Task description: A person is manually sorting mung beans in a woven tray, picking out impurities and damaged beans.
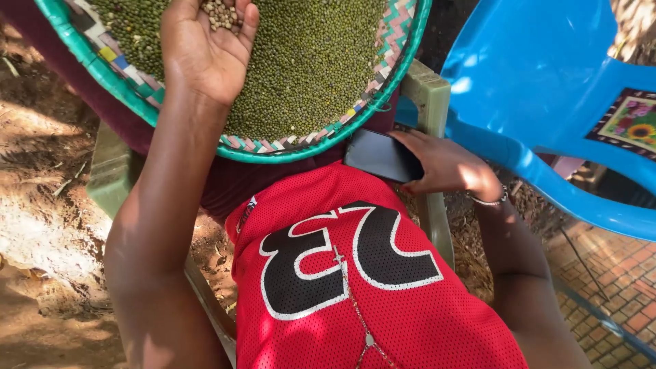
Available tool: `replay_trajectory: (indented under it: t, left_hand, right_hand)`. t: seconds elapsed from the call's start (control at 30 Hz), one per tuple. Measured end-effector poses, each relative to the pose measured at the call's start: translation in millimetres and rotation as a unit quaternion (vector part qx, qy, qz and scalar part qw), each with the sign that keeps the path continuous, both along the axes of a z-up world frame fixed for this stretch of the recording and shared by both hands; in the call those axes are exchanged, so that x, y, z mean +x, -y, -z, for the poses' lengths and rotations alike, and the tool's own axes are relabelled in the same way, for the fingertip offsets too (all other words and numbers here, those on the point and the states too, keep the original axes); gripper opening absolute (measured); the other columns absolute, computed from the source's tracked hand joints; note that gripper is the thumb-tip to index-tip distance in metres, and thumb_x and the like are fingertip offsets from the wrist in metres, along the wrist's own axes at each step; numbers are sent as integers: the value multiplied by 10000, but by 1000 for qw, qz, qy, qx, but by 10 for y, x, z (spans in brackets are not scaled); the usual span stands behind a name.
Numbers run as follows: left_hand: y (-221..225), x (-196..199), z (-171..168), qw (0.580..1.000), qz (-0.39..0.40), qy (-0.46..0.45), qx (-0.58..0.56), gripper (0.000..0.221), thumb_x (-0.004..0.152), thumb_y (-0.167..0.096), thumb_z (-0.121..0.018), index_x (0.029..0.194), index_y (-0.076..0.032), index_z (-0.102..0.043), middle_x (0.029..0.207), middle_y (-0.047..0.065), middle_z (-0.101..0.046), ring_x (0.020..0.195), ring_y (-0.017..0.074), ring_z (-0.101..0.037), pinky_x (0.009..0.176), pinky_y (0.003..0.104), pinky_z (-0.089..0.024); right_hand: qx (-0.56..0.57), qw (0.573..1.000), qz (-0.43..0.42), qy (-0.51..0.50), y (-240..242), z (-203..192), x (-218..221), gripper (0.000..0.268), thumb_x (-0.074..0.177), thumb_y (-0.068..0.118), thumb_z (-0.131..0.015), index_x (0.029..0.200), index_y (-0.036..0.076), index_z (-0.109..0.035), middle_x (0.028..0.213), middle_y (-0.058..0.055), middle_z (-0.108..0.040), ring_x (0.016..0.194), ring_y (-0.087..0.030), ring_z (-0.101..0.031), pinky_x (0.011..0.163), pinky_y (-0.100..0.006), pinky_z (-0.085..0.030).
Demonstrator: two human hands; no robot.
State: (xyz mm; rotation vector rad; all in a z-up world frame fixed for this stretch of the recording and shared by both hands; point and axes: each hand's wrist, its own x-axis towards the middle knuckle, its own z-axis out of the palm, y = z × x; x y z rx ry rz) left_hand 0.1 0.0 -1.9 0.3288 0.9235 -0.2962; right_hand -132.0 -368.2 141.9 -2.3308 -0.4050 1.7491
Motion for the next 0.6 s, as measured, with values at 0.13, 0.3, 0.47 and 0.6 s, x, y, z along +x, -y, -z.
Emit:
replay_trajectory:
  t: [0.13, 0.3, 0.47, 0.6]
  left_hand:
    - [-27, -32, 137, 1000, -5, 5, -10, 103, 877, -112, -735, 947, -41, -707, 924, 120, -728, 795, 275, -678, 848, 447, -664]
    - [-64, -52, 103, 1000, -14, 15, -11, 83, 868, -105, -734, 916, -46, -702, 892, 114, -715, 782, 267, -671, 844, 437, -658]
    - [-131, -63, -29, 999, -17, 29, -29, 114, 894, -125, -722, 940, -21, -710, 893, 124, -730, 807, 267, -690, 826, 431, -665]
    - [-147, -107, -27, 999, -32, 25, -16, 95, 904, -118, -706, 966, -47, -713, 944, 107, -745, 810, 285, -693, 843, 461, -667]
  right_hand:
    - [18, 999, 36, -23, -509, -11, 143, 1179, 780, 541, -785, 1689, 87, -187, 1630, -240, -391, 1413, -418, -475, 1096, -492, -425]
    - [90, 985, -51, 137, -523, -23, 84, 1077, 858, 509, -776, 1632, -71, -303, 1514, -294, -473, 1374, -437, -454, 1181, -519, -325]
    - [90, 952, -122, 264, -679, -517, 424, 713, 1038, 568, -532, 1508, 35, -583, 1456, -226, -621, 1332, -394, -590, 1099, -535, -472]
    - [188, 939, -46, 285, -857, -556, 887, 501, 1143, 424, -449, 1198, 7, -721, 1073, -158, -768, 983, -289, -748, 810, -409, -625]
